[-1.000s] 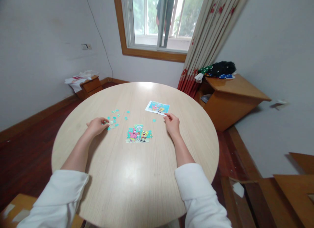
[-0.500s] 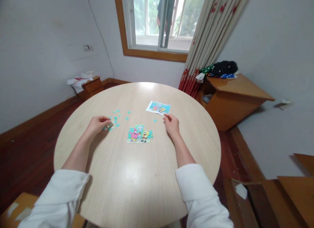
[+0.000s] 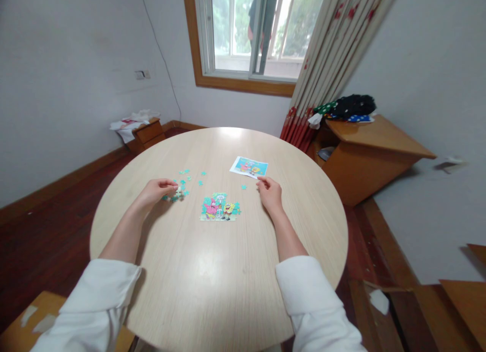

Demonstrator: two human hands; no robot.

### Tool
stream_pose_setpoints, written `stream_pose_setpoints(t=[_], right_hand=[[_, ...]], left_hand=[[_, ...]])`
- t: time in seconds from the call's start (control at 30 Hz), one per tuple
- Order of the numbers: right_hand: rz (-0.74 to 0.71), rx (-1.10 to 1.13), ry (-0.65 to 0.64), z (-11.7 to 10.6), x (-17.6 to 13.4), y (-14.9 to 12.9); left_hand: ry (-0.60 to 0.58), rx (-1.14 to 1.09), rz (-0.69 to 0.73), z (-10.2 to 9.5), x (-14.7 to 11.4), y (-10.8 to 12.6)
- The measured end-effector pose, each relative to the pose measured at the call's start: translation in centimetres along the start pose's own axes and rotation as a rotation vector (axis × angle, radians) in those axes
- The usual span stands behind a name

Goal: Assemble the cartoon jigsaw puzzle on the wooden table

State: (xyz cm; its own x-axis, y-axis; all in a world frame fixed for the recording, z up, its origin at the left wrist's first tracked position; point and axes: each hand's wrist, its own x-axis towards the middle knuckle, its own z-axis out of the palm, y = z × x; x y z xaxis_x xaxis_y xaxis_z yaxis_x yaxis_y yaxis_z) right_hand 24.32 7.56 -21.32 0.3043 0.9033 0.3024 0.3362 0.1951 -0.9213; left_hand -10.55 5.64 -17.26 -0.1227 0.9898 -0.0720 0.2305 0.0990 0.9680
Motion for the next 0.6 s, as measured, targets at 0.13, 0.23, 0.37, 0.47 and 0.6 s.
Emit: stream_pose_setpoints(t=[0.13,0.23,0.37,0.47,0.6], right_hand=[[-0.004,0.002,-0.002,0.04,0.07,0.20],[-0.012,0.004,-0.003,0.04,0.10,0.28],[-0.017,-0.006,-0.004,-0.03,0.07,0.10],[-0.013,-0.012,-0.001,-0.07,-0.01,-0.14],[-0.009,-0.014,-0.002,-0.05,-0.09,-0.28]], left_hand=[[-0.129,0.049,-0.005,-0.02,-0.27,0.16],[-0.189,0.108,-0.012,0.06,-0.35,0.26],[-0.208,0.137,-0.047,0.23,-0.42,0.40],[-0.099,0.106,-0.041,0.29,-0.34,0.43],[0.137,0.031,-0.021,0.15,0.01,0.34]])
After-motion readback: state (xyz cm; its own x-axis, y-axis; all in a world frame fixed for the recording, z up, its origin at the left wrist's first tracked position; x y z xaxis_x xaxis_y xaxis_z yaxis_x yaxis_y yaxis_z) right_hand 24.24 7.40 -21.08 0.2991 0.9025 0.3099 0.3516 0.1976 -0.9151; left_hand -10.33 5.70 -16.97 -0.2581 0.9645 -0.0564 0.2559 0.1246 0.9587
